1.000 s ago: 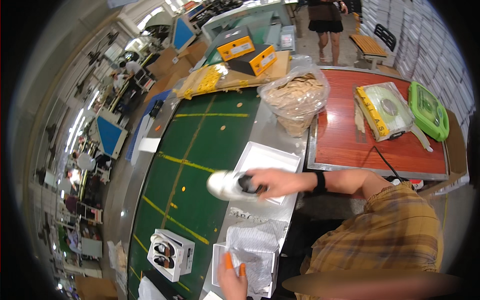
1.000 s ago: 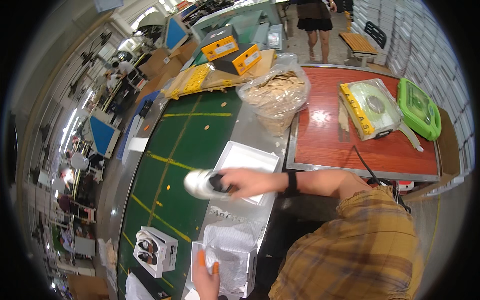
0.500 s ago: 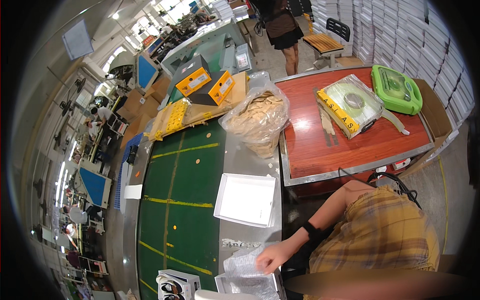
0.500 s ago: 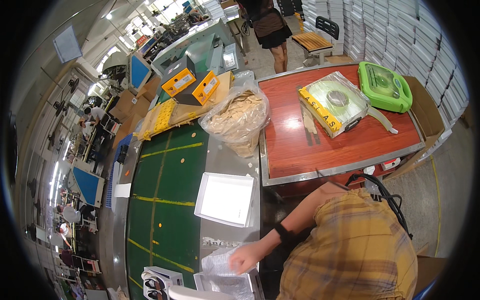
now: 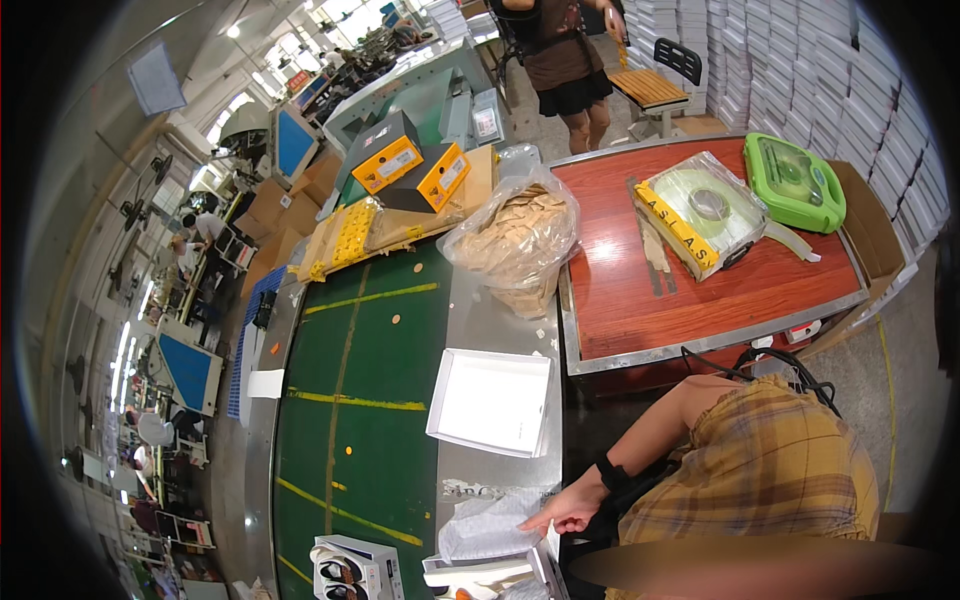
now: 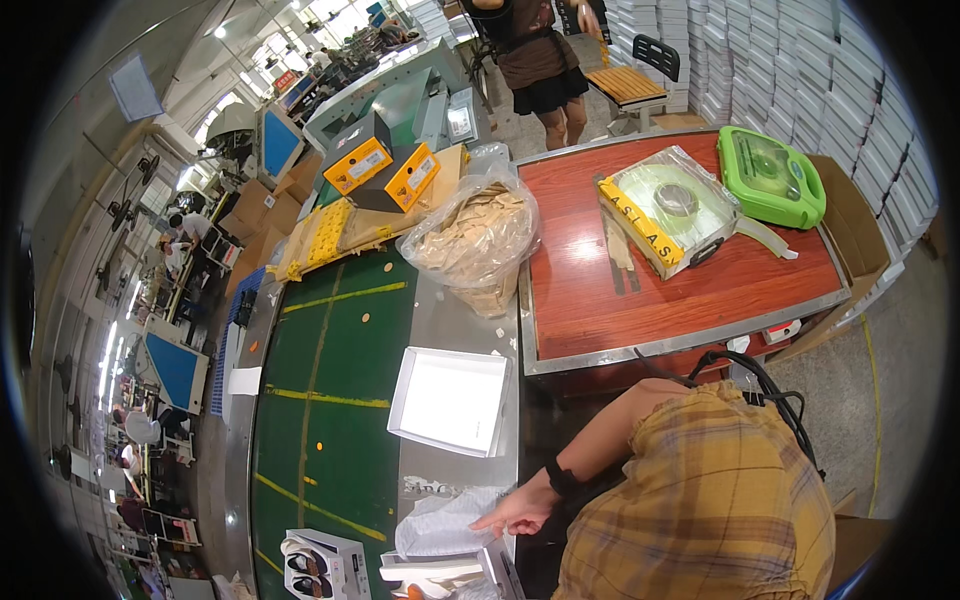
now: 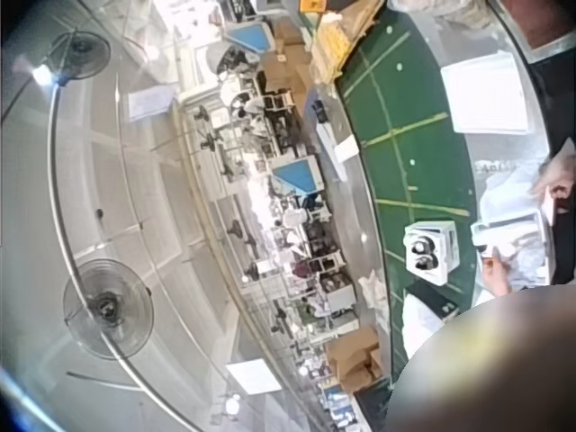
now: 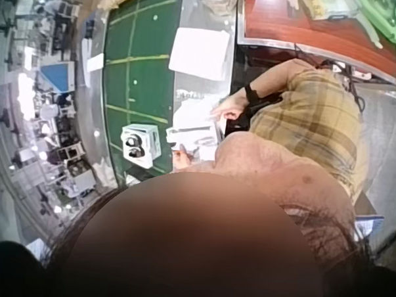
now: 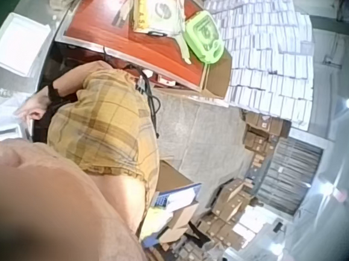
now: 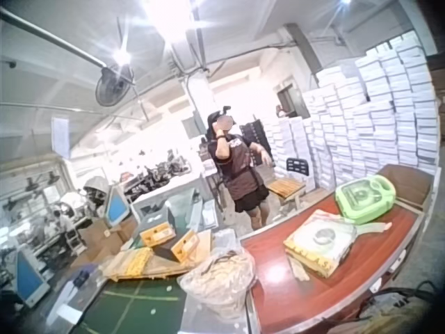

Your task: The recorder is wrapping shoes in tissue paper and placing them into cardboard shoe boxes on a manufacturing line.

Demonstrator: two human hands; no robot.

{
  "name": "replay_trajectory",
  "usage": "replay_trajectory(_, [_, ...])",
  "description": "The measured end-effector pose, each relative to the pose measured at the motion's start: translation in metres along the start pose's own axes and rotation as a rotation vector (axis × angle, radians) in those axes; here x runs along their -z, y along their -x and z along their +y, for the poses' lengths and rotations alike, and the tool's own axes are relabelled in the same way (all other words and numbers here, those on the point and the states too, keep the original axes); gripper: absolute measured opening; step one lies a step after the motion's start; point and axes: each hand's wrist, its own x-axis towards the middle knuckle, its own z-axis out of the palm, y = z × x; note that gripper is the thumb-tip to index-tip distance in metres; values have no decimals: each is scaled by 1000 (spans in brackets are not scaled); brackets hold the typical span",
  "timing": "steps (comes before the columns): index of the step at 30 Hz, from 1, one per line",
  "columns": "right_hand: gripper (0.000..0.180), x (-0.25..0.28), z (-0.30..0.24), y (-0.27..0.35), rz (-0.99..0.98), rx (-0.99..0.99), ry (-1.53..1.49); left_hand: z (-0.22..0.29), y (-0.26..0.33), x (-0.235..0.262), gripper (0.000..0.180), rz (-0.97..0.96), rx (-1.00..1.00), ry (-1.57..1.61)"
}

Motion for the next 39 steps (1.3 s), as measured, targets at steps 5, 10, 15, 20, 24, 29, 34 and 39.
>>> replay_trajectory(5, [51, 5, -9, -27, -98, 83, -138, -24, -13, -10, 34, -83, 199, 18])
replay_trajectory(10, [43, -6, -22, -30, 99, 178, -63, 12, -9, -14, 33, -74, 138, -66])
replay_trajectory(15, [27, -64, -48, -8, 253, 578, 142, 23, 2, -7, 32, 180, -102, 4])
replay_trajectory(20, [6, -103, -44, -37, -35, 1413, 1439, 28, 18, 1, 32, 519, -291, 34])
replay_trajectory(24, [6, -101, -32, -53, -360, 859, 1955, 17, 28, 12, 56, 617, -233, 184])
replay_trajectory(29, [16, -82, -71, -11, -463, 626, 1238, 1, 44, -6, 73, -91, -359, -945])
replay_trajectory(34, [44, -14, -120, 4, 690, 1155, 1474, -27, 67, -7, 73, -51, -236, -1053])
replay_trajectory(39, [50, 101, -139, 21, 990, 357, 1703, -14, 58, -11, 70, -94, -273, -943])
